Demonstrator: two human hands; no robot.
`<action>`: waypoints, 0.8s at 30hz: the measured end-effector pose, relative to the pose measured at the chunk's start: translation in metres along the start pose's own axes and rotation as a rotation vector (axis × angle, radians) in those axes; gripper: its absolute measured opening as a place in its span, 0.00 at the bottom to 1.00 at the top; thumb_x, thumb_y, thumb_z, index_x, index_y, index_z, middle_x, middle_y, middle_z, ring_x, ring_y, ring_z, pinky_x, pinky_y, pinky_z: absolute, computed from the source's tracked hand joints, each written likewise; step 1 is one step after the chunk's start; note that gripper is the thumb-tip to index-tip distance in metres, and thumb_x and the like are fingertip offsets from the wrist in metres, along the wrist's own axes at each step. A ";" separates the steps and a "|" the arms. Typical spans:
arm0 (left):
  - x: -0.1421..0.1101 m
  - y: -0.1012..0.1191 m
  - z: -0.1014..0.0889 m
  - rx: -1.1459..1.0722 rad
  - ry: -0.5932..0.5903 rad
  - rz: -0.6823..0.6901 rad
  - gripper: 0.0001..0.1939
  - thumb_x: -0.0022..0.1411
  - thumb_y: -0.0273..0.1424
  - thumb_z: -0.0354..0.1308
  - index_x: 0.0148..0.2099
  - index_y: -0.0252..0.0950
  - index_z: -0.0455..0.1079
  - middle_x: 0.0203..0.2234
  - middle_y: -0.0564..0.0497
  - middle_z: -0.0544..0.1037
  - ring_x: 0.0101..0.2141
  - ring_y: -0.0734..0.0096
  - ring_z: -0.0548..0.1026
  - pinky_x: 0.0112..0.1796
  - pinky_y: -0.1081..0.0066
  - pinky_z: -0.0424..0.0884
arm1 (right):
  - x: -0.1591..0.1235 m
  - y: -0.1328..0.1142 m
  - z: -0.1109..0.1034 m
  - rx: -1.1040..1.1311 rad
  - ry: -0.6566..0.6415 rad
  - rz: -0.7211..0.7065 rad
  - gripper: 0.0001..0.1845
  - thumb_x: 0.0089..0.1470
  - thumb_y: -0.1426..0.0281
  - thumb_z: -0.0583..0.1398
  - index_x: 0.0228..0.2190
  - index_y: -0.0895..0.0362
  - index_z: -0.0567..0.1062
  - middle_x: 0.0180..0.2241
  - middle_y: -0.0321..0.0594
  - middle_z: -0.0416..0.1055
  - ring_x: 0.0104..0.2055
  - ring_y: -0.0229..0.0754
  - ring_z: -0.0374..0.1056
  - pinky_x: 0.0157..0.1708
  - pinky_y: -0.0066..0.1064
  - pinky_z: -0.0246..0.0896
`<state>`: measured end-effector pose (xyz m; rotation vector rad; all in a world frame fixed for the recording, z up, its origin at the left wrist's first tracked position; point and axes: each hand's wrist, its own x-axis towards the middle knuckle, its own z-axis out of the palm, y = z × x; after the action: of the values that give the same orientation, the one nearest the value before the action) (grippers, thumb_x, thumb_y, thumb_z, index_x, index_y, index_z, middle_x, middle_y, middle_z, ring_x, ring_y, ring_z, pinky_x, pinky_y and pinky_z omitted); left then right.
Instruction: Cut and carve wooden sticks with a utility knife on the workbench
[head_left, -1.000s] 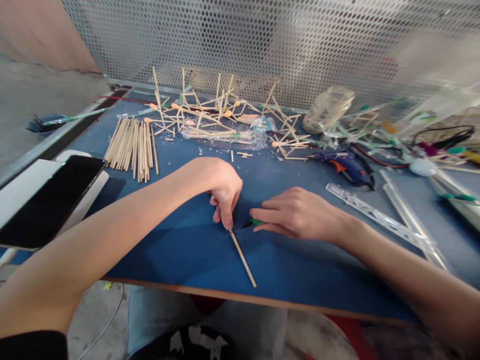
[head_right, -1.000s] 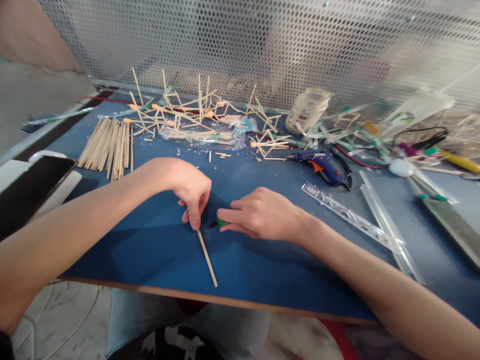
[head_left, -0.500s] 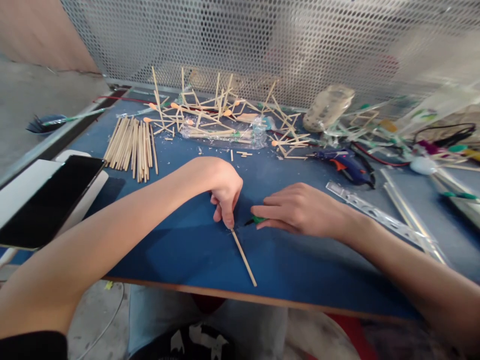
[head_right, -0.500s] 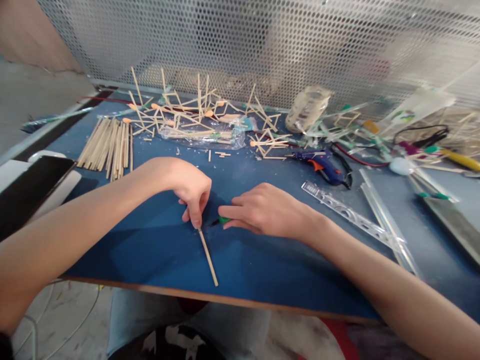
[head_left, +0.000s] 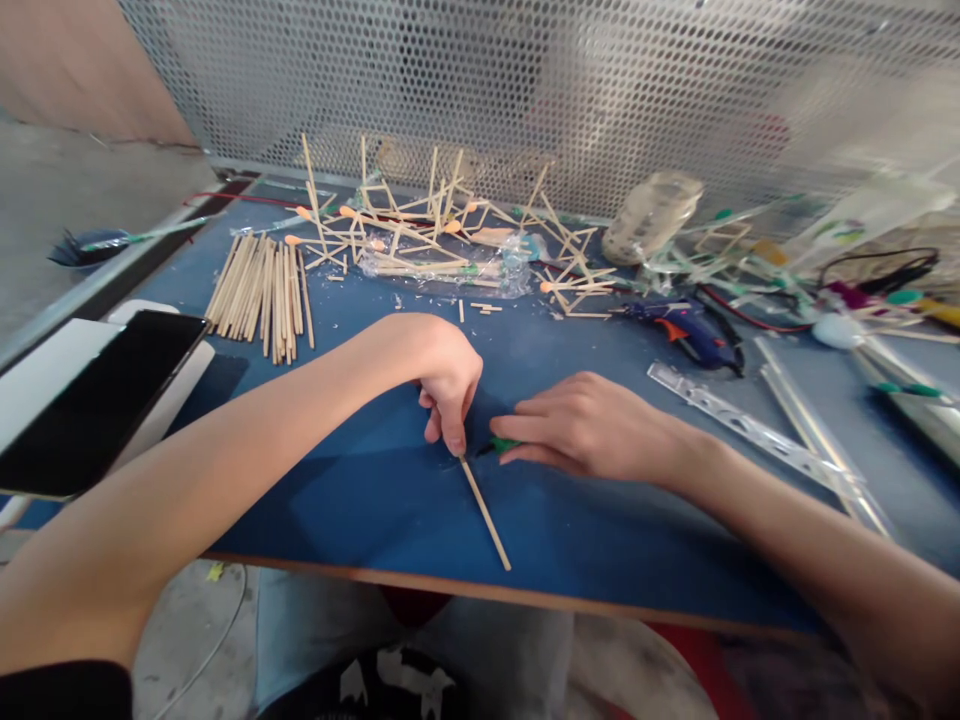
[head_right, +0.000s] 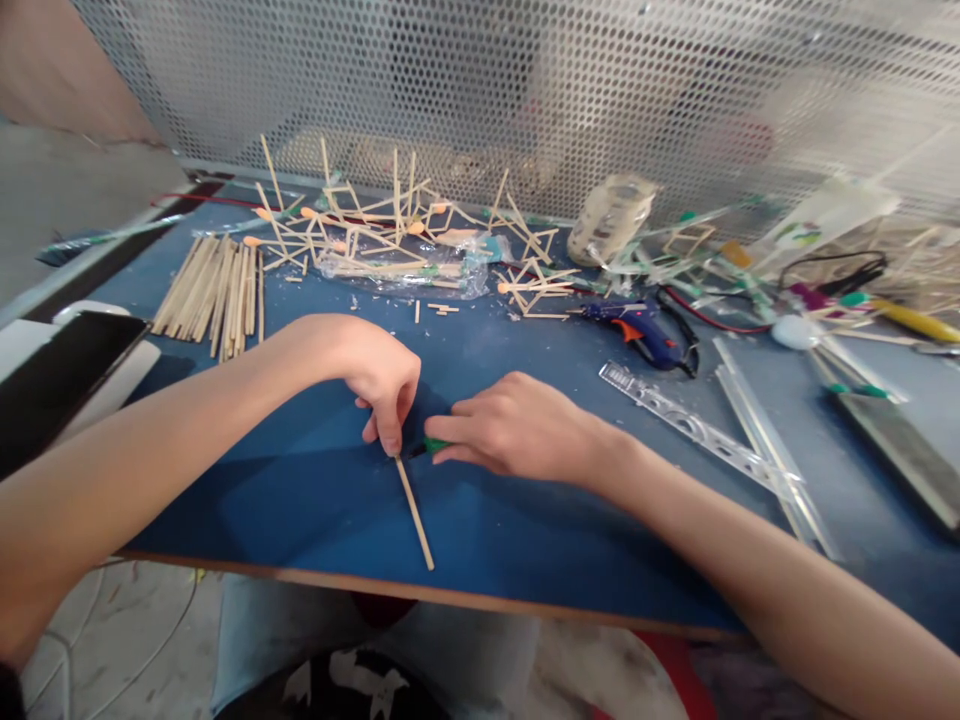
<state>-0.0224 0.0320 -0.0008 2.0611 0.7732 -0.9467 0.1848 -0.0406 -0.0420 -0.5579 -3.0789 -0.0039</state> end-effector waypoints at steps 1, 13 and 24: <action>0.000 0.000 0.000 0.006 0.003 0.008 0.19 0.49 0.50 0.67 0.34 0.41 0.83 0.35 0.51 0.85 0.30 0.70 0.69 0.32 0.70 0.63 | 0.000 0.001 0.000 0.027 -0.018 -0.016 0.19 0.71 0.57 0.47 0.42 0.53 0.72 0.27 0.34 0.72 0.27 0.35 0.66 0.25 0.33 0.40; 0.000 -0.001 0.000 0.005 -0.008 0.018 0.19 0.48 0.50 0.67 0.33 0.41 0.83 0.35 0.49 0.85 0.31 0.67 0.70 0.32 0.70 0.63 | -0.002 -0.006 0.000 -0.021 0.014 0.036 0.18 0.71 0.59 0.48 0.41 0.53 0.72 0.26 0.35 0.72 0.26 0.36 0.65 0.25 0.34 0.40; -0.001 0.000 0.000 0.030 -0.001 0.002 0.18 0.49 0.50 0.68 0.34 0.41 0.83 0.36 0.50 0.85 0.31 0.67 0.71 0.33 0.69 0.63 | -0.002 -0.008 -0.001 -0.069 0.035 0.087 0.18 0.72 0.59 0.47 0.43 0.53 0.73 0.25 0.33 0.71 0.24 0.37 0.64 0.25 0.35 0.39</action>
<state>-0.0230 0.0312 0.0003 2.0865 0.7609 -0.9634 0.1839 -0.0490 -0.0414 -0.6874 -3.0278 -0.1183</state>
